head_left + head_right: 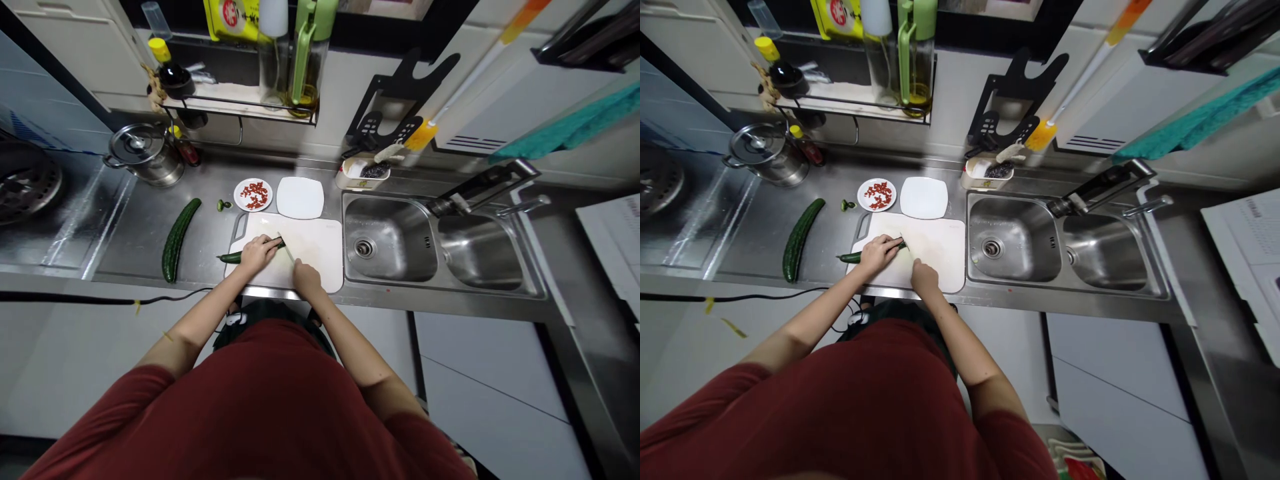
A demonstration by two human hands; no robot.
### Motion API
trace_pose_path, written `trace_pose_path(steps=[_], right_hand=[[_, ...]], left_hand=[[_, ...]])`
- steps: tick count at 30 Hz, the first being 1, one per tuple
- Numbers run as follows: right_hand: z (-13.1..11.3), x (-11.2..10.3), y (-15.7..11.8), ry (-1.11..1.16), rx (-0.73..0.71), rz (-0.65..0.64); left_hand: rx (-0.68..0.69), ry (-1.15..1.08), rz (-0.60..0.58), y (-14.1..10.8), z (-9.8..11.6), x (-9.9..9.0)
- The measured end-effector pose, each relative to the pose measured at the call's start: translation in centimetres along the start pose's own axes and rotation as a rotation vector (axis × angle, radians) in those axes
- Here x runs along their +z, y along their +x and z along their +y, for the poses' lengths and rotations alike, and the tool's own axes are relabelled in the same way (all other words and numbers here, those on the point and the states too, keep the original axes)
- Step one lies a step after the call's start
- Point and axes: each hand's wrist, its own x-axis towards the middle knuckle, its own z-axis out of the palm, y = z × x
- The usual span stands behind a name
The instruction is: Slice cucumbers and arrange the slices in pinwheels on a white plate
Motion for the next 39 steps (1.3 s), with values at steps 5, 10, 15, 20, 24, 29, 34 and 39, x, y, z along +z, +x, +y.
trace_pose_path(steps=[5,10,15,20,24,29,34,39], right_hand=[[0.9,0.7,-1.2,-0.005,0.006,-0.026],[0.3,0.1,-0.3,-0.011,-0.008,-0.009],[-0.9,-1.3,1.8,0.019,-0.017,-0.014],[-1.5,-2.0,3.1,0.047,-0.033,-0.016],[-1.4,-1.8,3.0,0.049,-0.042,0.011],[-1.1,-1.2,2.2,0.029,-0.024,-0.007],[-0.6,-0.7,1.5,0.027,-0.002,-0.039],[-0.5,-0.6,1.3,0.027,0.0,-0.038]], left_hand=[[0.001,-0.015,0.011,-0.1,0.0,0.1],[-0.002,-0.008,0.008,-0.1,0.0,0.1],[-0.009,-0.009,0.007,-0.1,0.2,-0.1],[-0.034,-0.027,0.006,-0.1,0.3,-0.3],[-0.054,-0.064,0.004,-0.1,0.4,-0.4],[-0.089,-0.087,-0.026,-0.1,0.6,-0.8],[-0.116,-0.101,-0.043,0.0,0.6,-0.9],[-0.137,-0.112,-0.052,0.0,0.6,-0.8]])
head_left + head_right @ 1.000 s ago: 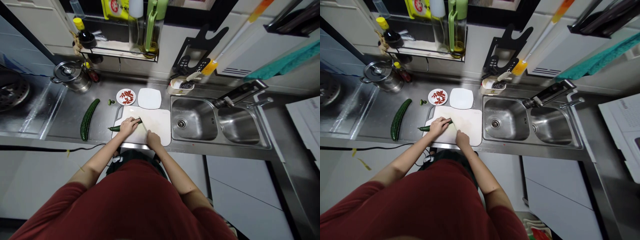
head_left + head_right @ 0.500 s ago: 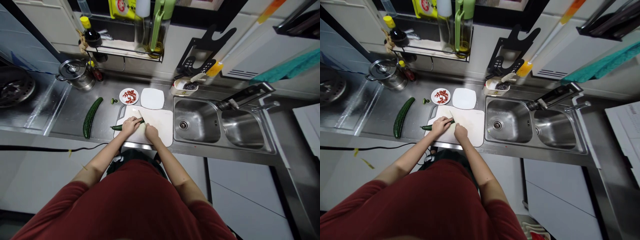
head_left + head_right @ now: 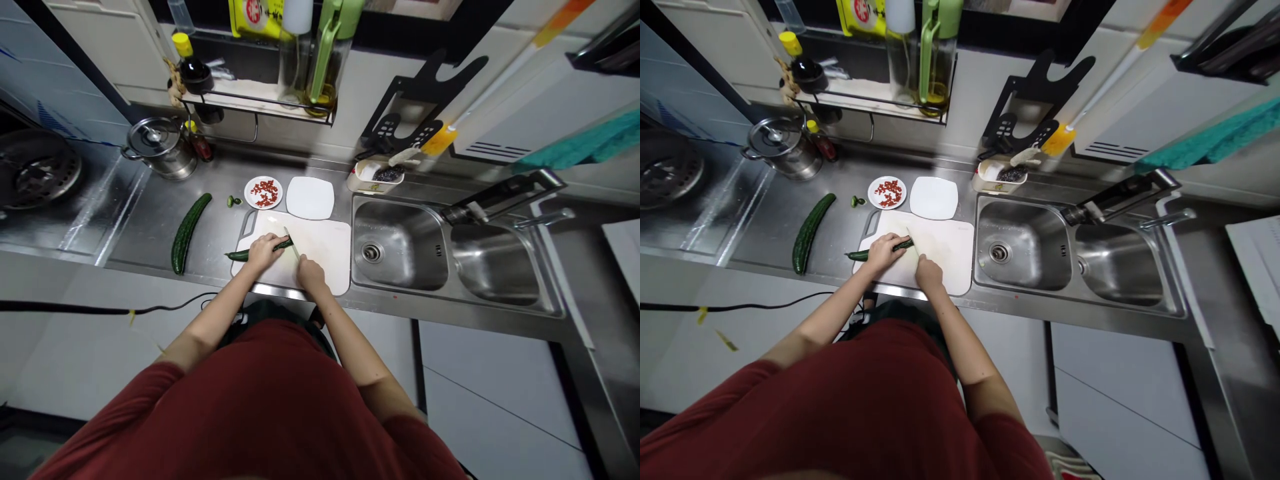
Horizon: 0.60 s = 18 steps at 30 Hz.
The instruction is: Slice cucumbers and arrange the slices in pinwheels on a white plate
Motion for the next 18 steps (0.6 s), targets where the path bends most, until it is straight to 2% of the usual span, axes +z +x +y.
trace_pose_path(steps=[11,18], right_hand=[[0.11,-0.21,-0.34,0.003,0.003,-0.008],[0.85,-0.47,-0.94,-0.007,0.002,0.006]], left_hand=[[0.016,-0.077,-0.072,-0.81,-0.78,-0.52],[0.006,-0.018,-0.025,-0.75,-0.52,-0.55]])
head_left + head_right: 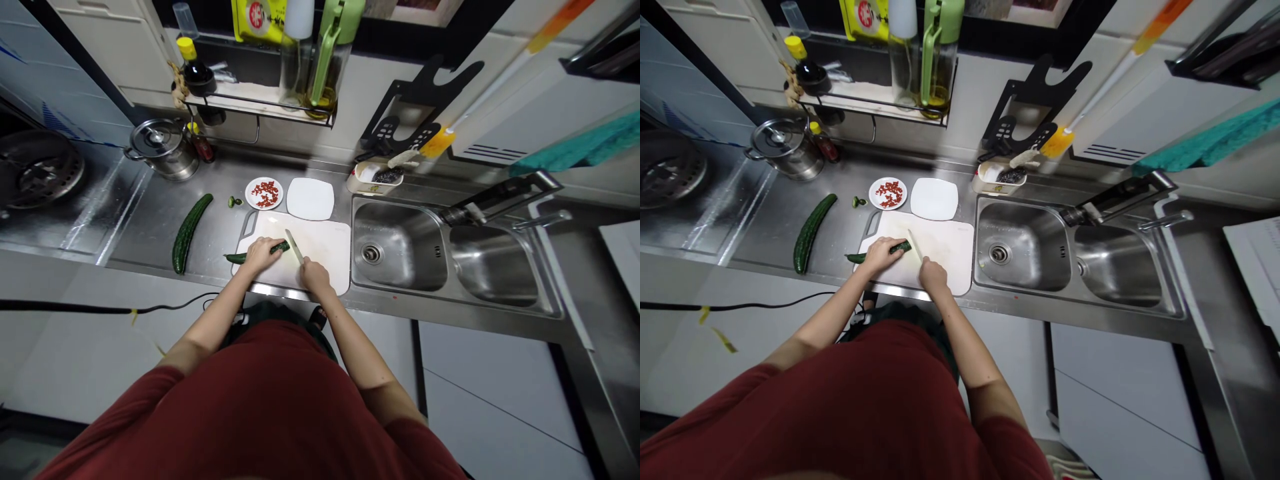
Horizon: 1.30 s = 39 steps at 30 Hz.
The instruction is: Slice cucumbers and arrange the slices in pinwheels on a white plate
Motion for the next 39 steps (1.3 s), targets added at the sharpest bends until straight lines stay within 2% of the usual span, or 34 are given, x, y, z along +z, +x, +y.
trace_pose_path(steps=[7,11,13,16,18,20,23,27,32,36,39], right_hand=[[0.8,-0.4,-0.9,-0.069,0.043,0.055],[1.1,-0.6,-1.7,-0.105,0.063,0.126],[1.2,-0.7,-1.9,-0.111,0.071,0.167],[1.5,-0.9,-2.1,-0.111,0.074,0.228],[1.7,-0.9,-2.1,-0.105,0.066,0.268],[1.8,-0.9,-2.1,-0.097,0.056,0.297],[2.1,-0.9,-2.1,-0.092,0.042,0.322],[2.5,-0.9,-2.2,-0.108,0.009,0.343],[3.2,-0.7,-2.2,-0.131,-0.001,0.355],[3.8,-0.4,-2.0,-0.145,0.012,0.368],[4.5,-0.1,-2.0,-0.142,0.047,0.393]], left_hand=[[-0.013,0.041,0.011,0.3,-0.2,0.1],[-0.028,-0.013,0.019,0.5,-0.5,0.1],[-0.07,-0.071,0.109,0.6,-0.6,0.1],[-0.171,-0.142,0.303,0.9,-0.3,-0.4],[-0.161,-0.151,0.365,1.1,0.2,-1.0],[-0.071,-0.14,0.346,1.4,0.9,-1.7],[0.051,-0.111,0.229,1.7,2.0,-2.7],[0.094,-0.084,0.094,2.2,2.6,-3.3],[0.151,-0.125,0.064,2.8,2.8,-2.9],[0.097,-0.317,0.1,3.4,2.7,-1.7],[-0.086,-0.53,0.189,4.4,1.6,-0.7]])
